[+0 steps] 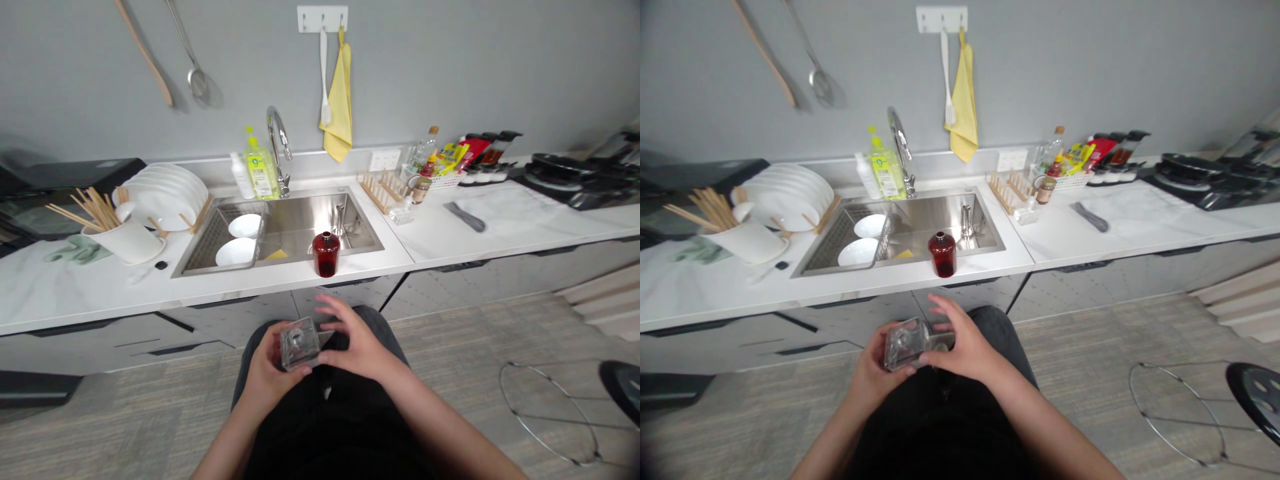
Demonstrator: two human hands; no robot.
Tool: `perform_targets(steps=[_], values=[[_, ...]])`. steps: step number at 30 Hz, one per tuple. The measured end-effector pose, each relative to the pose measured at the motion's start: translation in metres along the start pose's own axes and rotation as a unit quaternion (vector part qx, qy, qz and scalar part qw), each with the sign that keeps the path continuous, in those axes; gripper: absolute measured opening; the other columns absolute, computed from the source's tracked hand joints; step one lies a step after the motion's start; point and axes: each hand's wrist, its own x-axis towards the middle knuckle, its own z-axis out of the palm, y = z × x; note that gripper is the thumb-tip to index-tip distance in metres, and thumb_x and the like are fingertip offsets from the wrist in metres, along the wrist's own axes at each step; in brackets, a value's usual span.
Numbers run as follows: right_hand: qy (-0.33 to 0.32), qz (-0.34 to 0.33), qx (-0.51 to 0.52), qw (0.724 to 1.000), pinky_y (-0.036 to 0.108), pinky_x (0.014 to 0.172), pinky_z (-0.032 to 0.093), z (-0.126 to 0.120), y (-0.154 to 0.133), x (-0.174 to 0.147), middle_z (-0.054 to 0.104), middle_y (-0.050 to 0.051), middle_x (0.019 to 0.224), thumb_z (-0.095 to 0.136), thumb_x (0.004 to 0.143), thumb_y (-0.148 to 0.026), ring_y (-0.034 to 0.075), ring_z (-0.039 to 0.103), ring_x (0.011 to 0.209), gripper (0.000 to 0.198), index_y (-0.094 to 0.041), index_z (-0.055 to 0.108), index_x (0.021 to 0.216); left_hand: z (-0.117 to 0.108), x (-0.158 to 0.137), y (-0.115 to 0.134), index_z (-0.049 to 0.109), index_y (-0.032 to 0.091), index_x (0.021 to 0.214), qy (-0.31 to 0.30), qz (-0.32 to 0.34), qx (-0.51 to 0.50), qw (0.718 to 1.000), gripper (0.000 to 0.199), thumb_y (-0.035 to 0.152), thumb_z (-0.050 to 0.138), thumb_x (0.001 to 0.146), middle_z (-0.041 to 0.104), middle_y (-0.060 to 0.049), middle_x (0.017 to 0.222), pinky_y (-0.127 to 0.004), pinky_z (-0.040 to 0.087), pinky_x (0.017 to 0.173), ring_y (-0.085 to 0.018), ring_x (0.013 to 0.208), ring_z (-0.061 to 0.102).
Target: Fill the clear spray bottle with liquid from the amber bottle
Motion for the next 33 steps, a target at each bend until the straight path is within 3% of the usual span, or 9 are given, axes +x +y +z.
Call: perform_targets(steps=[4, 7, 10, 13, 15, 18, 23, 28, 33], values=[[0.165, -0.055, -0.113, 0.978, 0.060, 0.119, 0.064, -0.039, 0.005, 0.031, 0.071, 0.016, 0.158, 0.098, 0.096, -0.046, 0.037, 0.072, 0.143, 0.083, -0.036, 0.059, 0.168, -0.022, 0.005, -0.008, 0.072, 0.034, 0.138, 0.053, 0.000, 0.010, 0.999, 0.086, 0.051, 0.112, 0.064, 0.084, -0.013, 0.136, -0.055, 0.073, 0.103, -0.041, 0.121, 0.085], [0.219, -0.072, -0.170, 0.958, 0.065, 0.126, 0.058, -0.061, 0.012, 0.068, 0.065, 0.020, 0.167, 0.101, 0.091, -0.050, 0.041, 0.066, 0.153, 0.101, -0.033, 0.049, 0.175, -0.037, 0.014, -0.006, 0.073, 0.033, 0.138, 0.083, 0.001, -0.009, 0.997, 0.087, 0.045, 0.114, 0.062, 0.084, -0.013, 0.136, -0.053, 0.074, 0.101, -0.040, 0.119, 0.086], [0.197, -0.055, -0.192, 0.960, 0.072, 0.137, 0.045, -0.071, 0.024, 0.108, 0.048, 0.024, 0.183, 0.106, 0.082, -0.056, 0.045, 0.054, 0.166, 0.130, -0.030, 0.032, 0.185, -0.047, 0.027, 0.003, 0.075, 0.032, 0.137, 0.104, 0.000, -0.024, 0.994, 0.087, 0.041, 0.114, 0.061, 0.085, -0.012, 0.135, -0.050, 0.075, 0.098, -0.037, 0.112, 0.087], [0.165, -0.029, -0.164, 0.972, 0.070, 0.141, 0.040, -0.071, 0.039, 0.138, 0.048, 0.024, 0.183, 0.109, 0.077, -0.052, 0.044, 0.053, 0.168, 0.142, -0.028, 0.023, 0.188, -0.053, 0.041, 0.013, 0.076, 0.032, 0.137, 0.112, -0.005, -0.042, 0.993, 0.086, 0.037, 0.114, 0.061, 0.085, -0.011, 0.128, -0.048, 0.075, 0.095, -0.034, 0.106, 0.086], [0.156, -0.012, -0.143, 0.977, 0.067, 0.140, 0.042, -0.067, 0.047, 0.149, 0.058, 0.021, 0.176, 0.108, 0.078, -0.045, 0.041, 0.059, 0.164, 0.137, -0.028, 0.026, 0.187, -0.057, 0.051, 0.020, 0.077, 0.031, 0.136, 0.115, -0.006, -0.061, 0.992, 0.086, 0.035, 0.115, 0.060, 0.084, -0.010, 0.128, -0.046, 0.075, 0.095, -0.033, 0.106, 0.086], [0.165, 0.013, -0.136, 0.977, 0.063, 0.132, 0.052, -0.064, 0.048, 0.158, 0.074, 0.018, 0.156, 0.105, 0.077, -0.039, 0.038, 0.073, 0.146, 0.114, -0.023, 0.048, 0.174, -0.062, 0.071, 0.031, 0.077, 0.030, 0.136, 0.126, 0.017, -0.084, 0.988, 0.089, 0.031, 0.116, 0.056, 0.082, -0.010, 0.130, -0.041, 0.073, 0.095, -0.031, 0.109, 0.084], [0.165, -0.015, -0.166, 0.972, 0.063, 0.123, 0.059, -0.080, 0.019, 0.181, 0.081, 0.018, 0.143, 0.107, 0.072, -0.047, 0.040, 0.079, 0.131, 0.096, -0.019, 0.066, 0.154, -0.068, 0.124, 0.055, 0.075, 0.029, 0.129, 0.137, 0.074, -0.119, 0.981, 0.090, 0.023, 0.118, 0.050, 0.079, -0.007, 0.131, -0.037, 0.071, 0.094, -0.027, 0.112, 0.081], [0.082, -0.071, -0.202, 0.973, 0.066, 0.117, 0.065, -0.114, -0.011, 0.245, 0.082, 0.016, 0.141, 0.109, 0.071, -0.052, 0.042, 0.081, 0.124, 0.094, -0.025, 0.068, 0.151, -0.069, 0.205, 0.080, 0.079, 0.030, 0.129, 0.089, 0.103, -0.218, 0.966, 0.082, 0.025, 0.116, 0.056, 0.080, -0.004, 0.129, -0.035, 0.069, 0.098, -0.022, 0.112, 0.077], [0.040, -0.083, -0.168, 0.981, 0.069, 0.117, 0.065, -0.139, 0.003, 0.325, 0.080, 0.015, 0.146, 0.109, 0.071, -0.048, 0.043, 0.081, 0.127, 0.093, -0.028, 0.066, 0.151, -0.064, 0.291, 0.098, 0.081, 0.036, 0.134, 0.008, 0.075, -0.304, 0.950, 0.078, 0.023, 0.112, 0.064, 0.083, -0.003, 0.131, -0.042, 0.071, 0.101, -0.024, 0.115, 0.079]])
